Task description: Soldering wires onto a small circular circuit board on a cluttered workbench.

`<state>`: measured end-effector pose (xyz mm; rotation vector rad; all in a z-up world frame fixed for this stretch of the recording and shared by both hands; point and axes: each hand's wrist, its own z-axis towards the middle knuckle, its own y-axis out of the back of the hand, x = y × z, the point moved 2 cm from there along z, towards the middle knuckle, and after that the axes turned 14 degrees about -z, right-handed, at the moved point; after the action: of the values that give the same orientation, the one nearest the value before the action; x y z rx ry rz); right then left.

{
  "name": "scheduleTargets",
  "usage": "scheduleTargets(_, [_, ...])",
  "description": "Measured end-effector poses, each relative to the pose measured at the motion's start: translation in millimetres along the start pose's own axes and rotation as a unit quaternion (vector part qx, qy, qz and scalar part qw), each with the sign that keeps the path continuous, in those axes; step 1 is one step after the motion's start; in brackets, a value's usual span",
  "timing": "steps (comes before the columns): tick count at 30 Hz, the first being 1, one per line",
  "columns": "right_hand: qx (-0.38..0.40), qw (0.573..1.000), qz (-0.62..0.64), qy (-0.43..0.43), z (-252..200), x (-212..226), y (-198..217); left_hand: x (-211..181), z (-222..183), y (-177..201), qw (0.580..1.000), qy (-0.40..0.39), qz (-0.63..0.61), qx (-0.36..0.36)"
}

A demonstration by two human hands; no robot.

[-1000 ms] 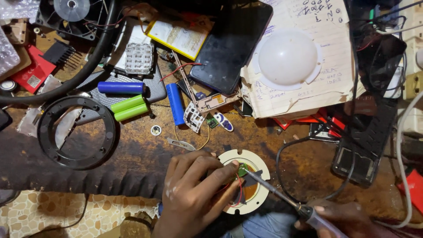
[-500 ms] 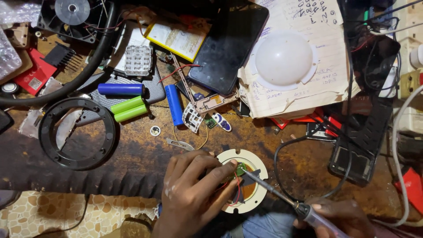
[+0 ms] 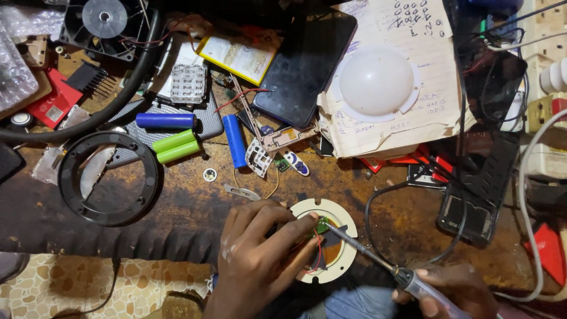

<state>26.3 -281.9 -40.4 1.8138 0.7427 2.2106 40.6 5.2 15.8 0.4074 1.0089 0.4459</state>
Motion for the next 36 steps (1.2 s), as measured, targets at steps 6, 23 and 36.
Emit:
scheduleTargets(6, [0.242, 0.605, 0.364, -0.666, -18.6, -57.7, 7.3, -0.3, -1.7, -0.4, 1.0, 0.001, -0.001, 0.003])
scheduleTargets(23, [-0.133, 0.987, -0.08, -0.034, -2.3, 49.0, -29.9, -1.9, -4.1, 1.8, 1.0, 0.0, -0.021, 0.008])
scheduleTargets(36, [-0.057, 0.997, -0.021, 0.037, -0.8, 23.7, -22.0, -0.2, -4.3, 1.3, 0.999, 0.008, -0.045, 0.016])
